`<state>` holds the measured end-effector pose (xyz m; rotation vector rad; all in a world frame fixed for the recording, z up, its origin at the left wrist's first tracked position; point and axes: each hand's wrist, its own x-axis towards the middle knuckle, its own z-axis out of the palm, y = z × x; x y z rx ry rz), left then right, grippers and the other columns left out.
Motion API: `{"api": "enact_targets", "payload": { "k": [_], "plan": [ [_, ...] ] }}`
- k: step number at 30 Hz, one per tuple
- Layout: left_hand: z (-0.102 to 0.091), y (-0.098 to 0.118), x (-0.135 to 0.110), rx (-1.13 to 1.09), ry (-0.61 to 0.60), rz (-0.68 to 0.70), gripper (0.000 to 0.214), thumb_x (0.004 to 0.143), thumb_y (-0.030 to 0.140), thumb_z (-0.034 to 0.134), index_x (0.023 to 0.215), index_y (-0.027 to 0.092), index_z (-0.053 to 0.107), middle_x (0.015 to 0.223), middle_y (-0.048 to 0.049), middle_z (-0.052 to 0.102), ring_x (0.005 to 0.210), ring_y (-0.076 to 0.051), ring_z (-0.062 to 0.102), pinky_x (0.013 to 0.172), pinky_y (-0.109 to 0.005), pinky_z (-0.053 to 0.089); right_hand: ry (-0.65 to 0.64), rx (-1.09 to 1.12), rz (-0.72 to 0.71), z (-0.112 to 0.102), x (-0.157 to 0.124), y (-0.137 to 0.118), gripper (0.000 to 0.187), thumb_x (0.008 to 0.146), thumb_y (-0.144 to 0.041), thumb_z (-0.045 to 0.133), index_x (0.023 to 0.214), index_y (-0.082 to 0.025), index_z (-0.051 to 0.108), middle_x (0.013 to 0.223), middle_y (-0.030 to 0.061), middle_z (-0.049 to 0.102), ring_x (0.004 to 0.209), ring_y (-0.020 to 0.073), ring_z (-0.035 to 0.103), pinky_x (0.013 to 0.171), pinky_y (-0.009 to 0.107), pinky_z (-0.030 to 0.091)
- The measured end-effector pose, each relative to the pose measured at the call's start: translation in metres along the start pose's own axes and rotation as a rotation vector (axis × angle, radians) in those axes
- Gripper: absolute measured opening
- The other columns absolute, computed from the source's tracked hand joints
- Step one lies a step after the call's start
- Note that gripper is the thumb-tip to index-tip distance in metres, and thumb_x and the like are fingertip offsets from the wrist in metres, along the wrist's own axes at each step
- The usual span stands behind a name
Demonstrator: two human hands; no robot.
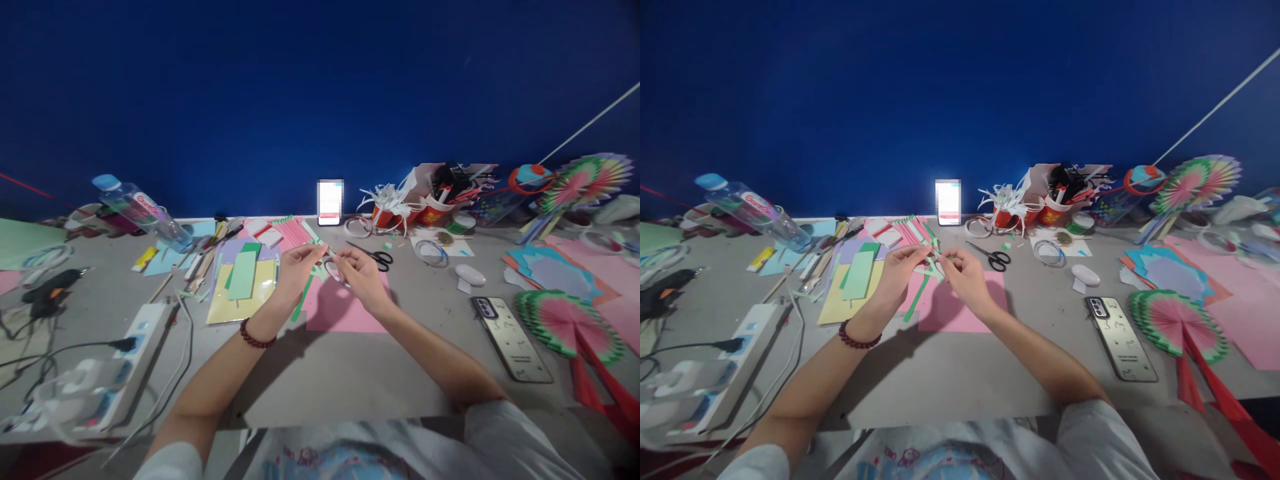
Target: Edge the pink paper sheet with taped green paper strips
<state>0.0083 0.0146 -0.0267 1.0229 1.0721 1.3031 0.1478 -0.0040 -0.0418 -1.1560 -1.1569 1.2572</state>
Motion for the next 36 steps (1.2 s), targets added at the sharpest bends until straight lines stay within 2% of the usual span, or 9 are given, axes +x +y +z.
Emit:
{"api": "enact_targets", "payload": {
  "k": [5,16,19,24,28,32,36],
  "plan": [
    [0.0,0.001,0.0,0.014,-0.007,-0.015,0.02,0.067,0.038,0.079,0.066,0.018,0.075,0.069,-0.0033,0.068,0.069,-0.014,0.057,0.066,-0.028,0.046,-0.001,-0.008,-0.014,0.0,0.0,-0.002,0.029,0.079,-0.047,0.065,0.078,-0.019,0.057,0.049,-0.0074,0.045,0.044,0.0078,0.04,0.04,0.019,0.03],
    [-0.002,0.007,-0.002,0.032,-0.031,-0.054,0.02,0.068,0.037,0.077,0.065,0.018,0.073,0.073,-0.0053,0.07,0.07,-0.015,0.06,0.066,-0.028,0.047,-0.014,-0.05,-0.041,-0.001,0.001,0.0,0.03,0.079,-0.048,0.064,0.078,-0.019,0.058,0.05,-0.007,0.045,0.044,0.0078,0.037,0.04,0.02,0.03],
    [-0.001,0.009,-0.003,0.005,-0.045,-0.056,0.02,0.072,0.036,0.072,0.066,0.017,0.073,0.074,-0.0057,0.07,0.069,-0.015,0.061,0.066,-0.028,0.047,-0.015,-0.062,-0.049,-0.002,0.002,-0.001,0.029,0.079,-0.047,0.064,0.078,-0.018,0.059,0.05,-0.0068,0.045,0.045,0.0081,0.039,0.041,0.02,0.031],
    [0.0,0.01,-0.001,-0.031,-0.068,-0.019,0.026,0.079,0.04,0.063,0.072,0.017,0.073,0.077,-0.0067,0.07,0.073,-0.016,0.061,0.067,-0.028,0.046,-0.002,-0.051,-0.033,-0.002,0.002,-0.002,0.031,0.077,-0.048,0.066,0.078,-0.018,0.059,0.049,-0.0072,0.045,0.045,0.0083,0.04,0.042,0.021,0.031],
    [0.0,0.006,-0.002,0.087,-0.136,0.035,0.024,0.073,0.04,0.071,0.066,0.017,0.07,0.075,-0.0046,0.067,0.07,-0.015,0.057,0.065,-0.027,0.044,0.002,-0.041,-0.019,-0.001,0.001,-0.001,0.03,0.078,-0.048,0.064,0.078,-0.018,0.059,0.049,-0.0073,0.045,0.043,0.0075,0.038,0.041,0.02,0.028],
    [0.002,0.004,-0.003,0.152,-0.069,0.09,0.027,0.069,0.04,0.077,0.059,0.018,0.067,0.06,0.0003,0.058,0.061,-0.012,0.05,0.059,-0.026,0.04,-0.004,-0.048,-0.033,-0.001,0.001,0.0,0.028,0.079,-0.047,0.063,0.081,-0.019,0.06,0.048,-0.0077,0.044,0.041,0.0075,0.037,0.039,0.02,0.028],
    [0.001,0.002,0.0,0.15,-0.022,0.104,0.028,0.069,0.041,0.077,0.058,0.018,0.066,0.058,0.0012,0.055,0.057,-0.011,0.046,0.055,-0.025,0.038,-0.007,-0.07,-0.034,0.0,0.001,-0.001,0.03,0.079,-0.048,0.063,0.089,-0.019,0.063,0.048,-0.0077,0.047,0.039,0.0078,0.038,0.039,0.021,0.032]
  ]
}}
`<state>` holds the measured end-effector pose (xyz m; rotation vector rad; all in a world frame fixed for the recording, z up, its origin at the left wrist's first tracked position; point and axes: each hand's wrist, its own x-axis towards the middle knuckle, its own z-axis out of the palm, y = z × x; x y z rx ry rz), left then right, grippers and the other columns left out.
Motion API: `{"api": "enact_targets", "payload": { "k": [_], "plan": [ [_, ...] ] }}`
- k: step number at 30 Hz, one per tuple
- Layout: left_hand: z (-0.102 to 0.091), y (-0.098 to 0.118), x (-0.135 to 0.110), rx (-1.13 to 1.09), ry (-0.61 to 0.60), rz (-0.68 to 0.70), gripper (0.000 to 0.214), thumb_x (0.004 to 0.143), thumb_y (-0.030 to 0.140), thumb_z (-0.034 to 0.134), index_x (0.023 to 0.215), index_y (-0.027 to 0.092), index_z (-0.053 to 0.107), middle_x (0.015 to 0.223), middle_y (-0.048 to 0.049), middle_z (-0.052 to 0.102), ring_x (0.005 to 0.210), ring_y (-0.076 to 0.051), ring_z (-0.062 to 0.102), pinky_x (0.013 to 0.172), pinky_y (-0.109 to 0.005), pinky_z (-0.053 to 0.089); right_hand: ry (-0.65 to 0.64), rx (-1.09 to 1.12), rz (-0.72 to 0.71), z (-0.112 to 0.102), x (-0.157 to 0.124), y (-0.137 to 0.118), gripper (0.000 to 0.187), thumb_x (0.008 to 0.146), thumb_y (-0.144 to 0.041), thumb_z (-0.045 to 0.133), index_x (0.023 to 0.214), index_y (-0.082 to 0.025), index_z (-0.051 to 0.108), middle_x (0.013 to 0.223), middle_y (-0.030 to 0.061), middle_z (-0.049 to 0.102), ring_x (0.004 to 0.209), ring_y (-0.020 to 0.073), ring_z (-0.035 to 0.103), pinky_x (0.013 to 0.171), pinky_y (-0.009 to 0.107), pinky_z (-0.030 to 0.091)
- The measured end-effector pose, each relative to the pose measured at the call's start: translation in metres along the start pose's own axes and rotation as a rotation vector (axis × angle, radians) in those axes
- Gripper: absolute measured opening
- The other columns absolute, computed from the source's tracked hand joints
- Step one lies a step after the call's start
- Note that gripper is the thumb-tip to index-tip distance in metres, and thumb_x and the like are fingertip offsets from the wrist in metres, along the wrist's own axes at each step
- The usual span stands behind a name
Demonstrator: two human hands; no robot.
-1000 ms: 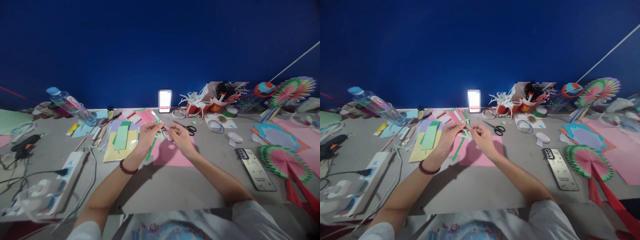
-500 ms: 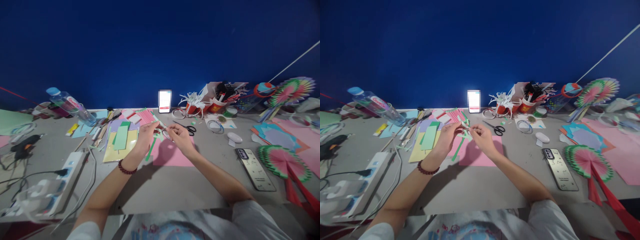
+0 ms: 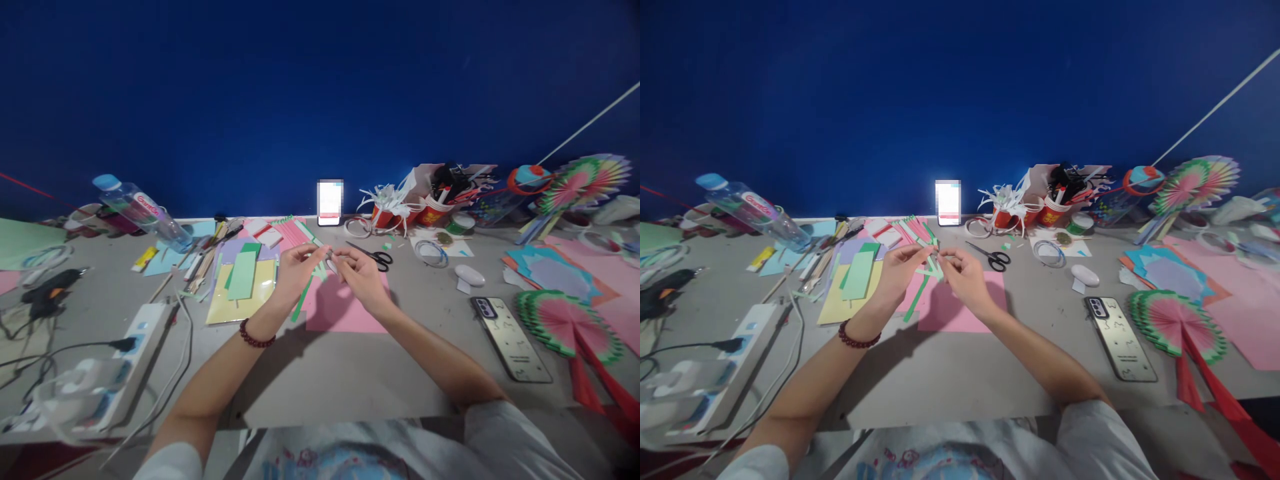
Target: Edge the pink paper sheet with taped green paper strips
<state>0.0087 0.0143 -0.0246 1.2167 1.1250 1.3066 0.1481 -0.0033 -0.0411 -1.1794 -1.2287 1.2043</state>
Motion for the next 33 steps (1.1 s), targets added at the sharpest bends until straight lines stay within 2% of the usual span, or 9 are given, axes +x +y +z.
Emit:
{"api": "enact_targets", "payload": {
  "k": [9,18,25,33],
  "plan": [
    [-0.0047,0.001,0.0032,0.037,0.08,0.0,0.024,0.067,0.043,0.078,0.065,0.019,0.074,0.064,-0.0012,0.064,0.063,-0.013,0.053,0.058,-0.025,0.043,0.021,0.022,0.06,-0.0001,-0.0001,-0.0017,0.031,0.076,-0.047,0.067,0.087,-0.018,0.064,0.047,-0.0073,0.049,0.043,0.0087,0.043,0.04,0.02,0.037],
    [-0.0026,0.0021,0.0037,0.009,0.081,-0.005,0.026,0.067,0.044,0.078,0.068,0.019,0.075,0.067,-0.0021,0.068,0.064,-0.013,0.056,0.06,-0.025,0.044,0.036,0.023,0.037,-0.0006,0.0023,0.0027,0.035,0.074,-0.053,0.068,0.082,-0.019,0.06,0.047,-0.0071,0.049,0.043,0.0095,0.045,0.039,0.02,0.036],
    [-0.0026,-0.0002,0.0033,-0.003,0.063,-0.009,0.025,0.069,0.043,0.077,0.073,0.019,0.076,0.067,-0.0021,0.068,0.065,-0.013,0.056,0.059,-0.025,0.043,0.044,0.016,0.023,-0.001,0.0049,0.0057,0.033,0.074,-0.051,0.068,0.082,-0.02,0.061,0.048,-0.0071,0.049,0.044,0.0099,0.047,0.041,0.021,0.039],
    [-0.004,0.0016,0.0028,-0.004,0.054,-0.031,0.025,0.069,0.044,0.077,0.069,0.019,0.075,0.066,-0.0026,0.068,0.063,-0.013,0.057,0.059,-0.026,0.044,0.044,-0.003,-0.014,-0.0023,0.0054,0.0058,0.03,0.076,-0.048,0.068,0.08,-0.018,0.061,0.049,-0.0063,0.05,0.045,0.0098,0.047,0.042,0.021,0.034]
  ]
}}
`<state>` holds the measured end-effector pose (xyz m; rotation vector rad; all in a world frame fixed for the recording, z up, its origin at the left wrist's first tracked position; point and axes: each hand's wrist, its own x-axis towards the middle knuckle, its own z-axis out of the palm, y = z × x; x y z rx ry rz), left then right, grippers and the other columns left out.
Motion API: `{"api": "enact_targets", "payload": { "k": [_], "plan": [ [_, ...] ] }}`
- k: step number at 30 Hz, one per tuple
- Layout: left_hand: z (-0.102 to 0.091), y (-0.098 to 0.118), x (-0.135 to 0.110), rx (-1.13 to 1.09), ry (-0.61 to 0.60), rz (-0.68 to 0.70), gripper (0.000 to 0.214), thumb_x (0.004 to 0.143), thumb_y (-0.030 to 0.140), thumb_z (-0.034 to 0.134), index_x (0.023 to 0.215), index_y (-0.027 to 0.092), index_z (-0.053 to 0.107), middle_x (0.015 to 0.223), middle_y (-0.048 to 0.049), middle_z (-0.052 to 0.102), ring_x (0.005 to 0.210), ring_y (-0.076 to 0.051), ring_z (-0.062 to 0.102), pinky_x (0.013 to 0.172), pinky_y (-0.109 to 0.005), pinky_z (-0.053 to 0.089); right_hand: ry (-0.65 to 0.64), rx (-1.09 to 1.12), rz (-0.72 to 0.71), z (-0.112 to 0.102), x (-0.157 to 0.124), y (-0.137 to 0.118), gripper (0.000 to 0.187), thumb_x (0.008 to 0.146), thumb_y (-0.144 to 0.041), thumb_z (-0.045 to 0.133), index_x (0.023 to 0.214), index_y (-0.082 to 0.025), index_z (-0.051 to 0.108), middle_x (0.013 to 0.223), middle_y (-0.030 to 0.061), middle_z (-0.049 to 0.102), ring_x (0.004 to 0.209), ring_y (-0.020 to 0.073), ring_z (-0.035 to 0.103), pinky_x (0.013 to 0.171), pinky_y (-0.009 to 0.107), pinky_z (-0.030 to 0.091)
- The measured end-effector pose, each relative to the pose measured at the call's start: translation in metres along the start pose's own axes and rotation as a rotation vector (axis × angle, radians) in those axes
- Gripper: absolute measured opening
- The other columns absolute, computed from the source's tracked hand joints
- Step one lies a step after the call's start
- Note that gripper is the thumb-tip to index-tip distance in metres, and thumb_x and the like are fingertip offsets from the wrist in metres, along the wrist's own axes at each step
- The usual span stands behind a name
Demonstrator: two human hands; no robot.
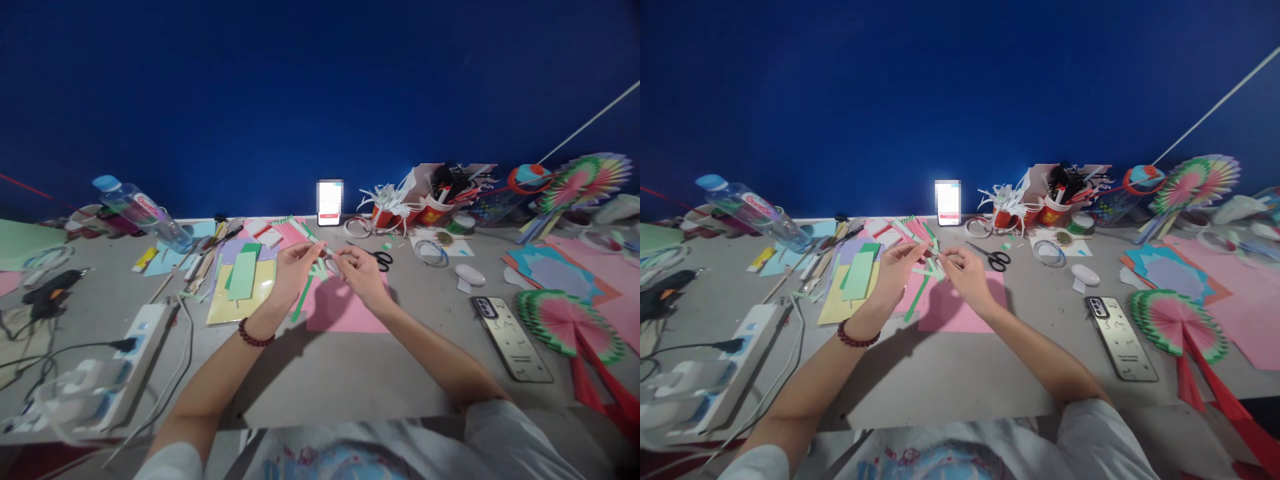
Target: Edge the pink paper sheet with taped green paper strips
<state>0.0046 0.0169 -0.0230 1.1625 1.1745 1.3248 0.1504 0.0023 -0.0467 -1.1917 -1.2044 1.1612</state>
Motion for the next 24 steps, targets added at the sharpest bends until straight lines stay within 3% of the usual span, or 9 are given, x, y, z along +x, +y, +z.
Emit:
{"api": "enact_targets", "payload": {
  "k": [7,11,15,20,24],
  "plan": [
    [-0.0016,-0.0026,0.0008,0.011,-0.019,0.018,0.026,0.073,0.045,0.074,0.072,0.019,0.075,0.069,-0.0032,0.068,0.06,-0.011,0.054,0.057,-0.025,0.043,0.018,-0.014,-0.024,-0.0006,0.003,0.0001,0.029,0.077,-0.046,0.067,0.081,-0.018,0.062,0.051,-0.0061,0.05,0.045,0.01,0.048,0.042,0.021,0.035],
    [-0.0026,-0.0013,0.0038,-0.048,-0.007,-0.014,0.027,0.068,0.044,0.077,0.077,0.019,0.077,0.073,-0.004,0.07,0.065,-0.012,0.054,0.061,-0.024,0.044,0.025,-0.005,-0.044,-0.0012,0.0038,-0.0017,0.03,0.076,-0.047,0.067,0.079,-0.018,0.061,0.05,-0.0065,0.049,0.044,0.0091,0.046,0.043,0.021,0.034],
    [-0.0044,0.0012,0.0071,-0.078,0.029,-0.039,0.024,0.062,0.04,0.082,0.069,0.018,0.075,0.067,-0.0031,0.068,0.064,-0.012,0.054,0.061,-0.024,0.043,0.016,0.002,-0.049,-0.001,0.0039,-0.0021,0.029,0.076,-0.045,0.067,0.079,-0.018,0.061,0.05,-0.0066,0.049,0.044,0.0088,0.046,0.043,0.021,0.034],
    [-0.0007,-0.0024,0.0057,-0.164,-0.072,-0.083,0.027,0.068,0.043,0.077,0.076,0.018,0.075,0.077,-0.0034,0.069,0.066,-0.011,0.054,0.065,-0.025,0.045,0.014,0.017,-0.049,-0.001,0.0033,-0.0013,0.025,0.078,-0.042,0.066,0.08,-0.018,0.062,0.05,-0.0069,0.048,0.043,0.0083,0.045,0.043,0.021,0.033],
    [0.0043,-0.0069,0.001,-0.117,-0.114,-0.029,0.021,0.066,0.038,0.079,0.069,0.017,0.074,0.071,-0.0025,0.068,0.068,-0.013,0.057,0.065,-0.025,0.045,0.016,0.022,-0.073,-0.0014,0.0022,-0.0014,0.021,0.079,-0.038,0.065,0.081,-0.018,0.061,0.049,-0.0075,0.048,0.044,0.008,0.045,0.044,0.021,0.032]
  ]
}}
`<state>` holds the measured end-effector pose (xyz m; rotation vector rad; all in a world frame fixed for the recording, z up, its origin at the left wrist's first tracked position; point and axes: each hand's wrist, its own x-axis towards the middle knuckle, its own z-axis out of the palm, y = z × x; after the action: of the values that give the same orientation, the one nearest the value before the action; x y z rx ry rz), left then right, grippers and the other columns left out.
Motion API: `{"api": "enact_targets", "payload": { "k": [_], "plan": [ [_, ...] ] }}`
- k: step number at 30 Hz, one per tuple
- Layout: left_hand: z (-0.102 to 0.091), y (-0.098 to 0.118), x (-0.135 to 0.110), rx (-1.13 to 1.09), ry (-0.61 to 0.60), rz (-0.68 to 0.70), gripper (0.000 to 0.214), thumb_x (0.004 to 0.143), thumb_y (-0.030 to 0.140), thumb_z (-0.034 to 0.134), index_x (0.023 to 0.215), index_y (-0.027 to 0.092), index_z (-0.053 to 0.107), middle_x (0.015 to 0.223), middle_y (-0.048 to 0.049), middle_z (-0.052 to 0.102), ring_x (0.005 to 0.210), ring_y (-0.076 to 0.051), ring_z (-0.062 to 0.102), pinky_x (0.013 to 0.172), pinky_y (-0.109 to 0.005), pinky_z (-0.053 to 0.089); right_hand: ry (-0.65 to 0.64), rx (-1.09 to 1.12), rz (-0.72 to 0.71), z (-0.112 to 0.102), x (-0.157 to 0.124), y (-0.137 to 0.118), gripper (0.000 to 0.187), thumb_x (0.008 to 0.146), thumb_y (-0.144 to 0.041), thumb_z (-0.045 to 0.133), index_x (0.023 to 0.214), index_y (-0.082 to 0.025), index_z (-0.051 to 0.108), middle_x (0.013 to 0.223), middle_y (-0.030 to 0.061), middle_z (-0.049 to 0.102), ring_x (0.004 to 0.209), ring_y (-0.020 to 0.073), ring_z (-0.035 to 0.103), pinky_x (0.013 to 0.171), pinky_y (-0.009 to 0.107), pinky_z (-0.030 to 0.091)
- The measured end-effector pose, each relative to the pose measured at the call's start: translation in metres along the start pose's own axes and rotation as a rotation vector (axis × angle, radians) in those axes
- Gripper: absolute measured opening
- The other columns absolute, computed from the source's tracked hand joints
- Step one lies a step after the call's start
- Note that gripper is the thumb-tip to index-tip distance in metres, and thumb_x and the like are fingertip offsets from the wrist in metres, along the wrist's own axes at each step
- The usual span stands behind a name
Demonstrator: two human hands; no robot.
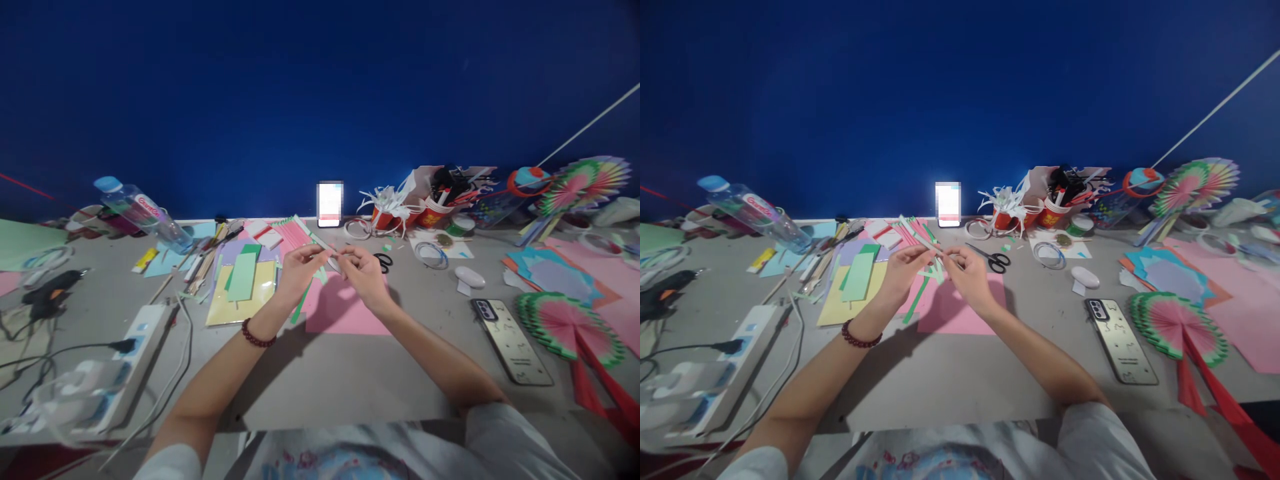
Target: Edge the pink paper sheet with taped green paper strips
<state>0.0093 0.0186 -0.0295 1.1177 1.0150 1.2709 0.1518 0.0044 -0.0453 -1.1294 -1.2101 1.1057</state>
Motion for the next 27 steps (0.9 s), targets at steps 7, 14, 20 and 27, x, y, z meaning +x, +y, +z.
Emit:
{"api": "enact_targets", "payload": {
  "k": [7,14,20,27],
  "plan": [
    [-0.0002,0.0006,-0.0002,0.017,0.088,0.034,0.022,0.066,0.037,0.08,0.062,0.018,0.071,0.061,0.0003,0.063,0.058,-0.01,0.051,0.058,-0.024,0.041,-0.049,-0.006,-0.002,0.0024,-0.0039,-0.0009,0.025,0.084,-0.043,0.061,0.091,-0.019,0.062,0.049,-0.0066,0.051,0.044,0.0096,0.047,0.042,0.021,0.034],
    [-0.0011,0.0024,-0.0011,0.012,0.109,0.076,0.017,0.068,0.035,0.08,0.066,0.019,0.074,0.064,0.0002,0.064,0.062,-0.01,0.052,0.062,-0.023,0.043,-0.034,-0.023,-0.025,0.0028,-0.0052,-0.0058,0.031,0.082,-0.043,0.063,0.101,-0.02,0.056,0.049,-0.008,0.053,0.045,0.0108,0.047,0.044,0.022,0.037],
    [0.0,0.0054,-0.0023,-0.006,0.119,0.038,0.016,0.068,0.035,0.08,0.069,0.02,0.075,0.067,-0.0008,0.067,0.066,-0.011,0.055,0.064,-0.024,0.044,-0.027,-0.057,-0.052,0.0026,-0.0043,-0.0042,0.03,0.082,-0.044,0.062,0.098,-0.02,0.053,0.049,-0.0079,0.054,0.044,0.0108,0.047,0.045,0.023,0.037],
    [-0.0011,0.0064,-0.0027,0.013,0.12,0.045,0.018,0.069,0.037,0.079,0.068,0.019,0.075,0.067,-0.0013,0.068,0.065,-0.011,0.057,0.064,-0.025,0.045,-0.017,-0.058,-0.053,0.0036,-0.0034,-0.003,0.03,0.081,-0.045,0.063,0.096,-0.02,0.055,0.05,-0.0075,0.055,0.047,0.0119,0.052,0.051,0.024,0.041]
  ]
}}
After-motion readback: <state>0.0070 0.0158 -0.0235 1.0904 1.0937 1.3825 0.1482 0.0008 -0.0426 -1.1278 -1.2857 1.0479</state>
